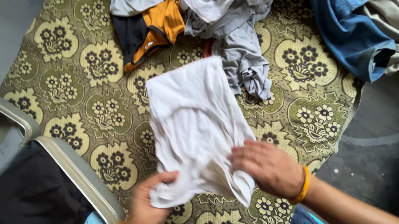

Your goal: The person folds a white tank top and a white cloth on a patterned bed and places them into an open suitcase. The person handles the items by hand, smoothing and folding them before packing.

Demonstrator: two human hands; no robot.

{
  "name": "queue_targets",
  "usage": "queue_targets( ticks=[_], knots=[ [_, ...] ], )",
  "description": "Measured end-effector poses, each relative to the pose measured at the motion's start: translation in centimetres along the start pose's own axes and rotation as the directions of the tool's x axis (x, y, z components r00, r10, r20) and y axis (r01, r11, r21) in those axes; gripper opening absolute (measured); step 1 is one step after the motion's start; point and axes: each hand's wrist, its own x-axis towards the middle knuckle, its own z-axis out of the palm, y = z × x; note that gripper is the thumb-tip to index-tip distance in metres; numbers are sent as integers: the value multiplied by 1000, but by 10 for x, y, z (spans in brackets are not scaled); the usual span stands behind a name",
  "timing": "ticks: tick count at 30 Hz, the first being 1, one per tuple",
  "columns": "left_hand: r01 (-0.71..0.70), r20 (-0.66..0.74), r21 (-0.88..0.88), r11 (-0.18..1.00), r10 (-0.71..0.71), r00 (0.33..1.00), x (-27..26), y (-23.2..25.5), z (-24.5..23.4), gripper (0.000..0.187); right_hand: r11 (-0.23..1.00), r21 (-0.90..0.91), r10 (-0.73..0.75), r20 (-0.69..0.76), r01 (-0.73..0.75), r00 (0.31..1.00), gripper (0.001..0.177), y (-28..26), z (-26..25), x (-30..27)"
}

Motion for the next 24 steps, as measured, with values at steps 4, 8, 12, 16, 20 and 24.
queue_targets(
  ticks=[4, 8, 12, 16, 20, 24],
  knots=[
    [-57, 58, 637, 769, 26, 998, -39, -112, 38, 38, 999, 27, -37, 240, 31, 970, 27, 11, 80, -87],
    [-110, 305, 884, 455, -380, 873, -76, -180, 57, 25, 973, 231, -127, 560, -7, 819, 20, 7, 130, -155],
    [-48, 265, 917, 395, -515, 815, -91, -204, 53, 28, 980, 196, -146, 825, -34, 546, 15, -3, 141, -171],
    [-161, 260, 926, 342, -268, 928, -73, -199, 54, 27, 977, 131, 26, 711, -168, 703, 18, 3, 146, -141],
    [-41, 208, 925, 378, -413, 887, -63, -182, 71, 34, 984, -8, 168, 410, -180, 896, 30, 3, 145, -119],
    [-107, 340, 885, 452, -472, 814, -61, -153, 73, 25, 918, -99, 369, 572, -385, 732, 18, -11, 129, -120]
  ],
)
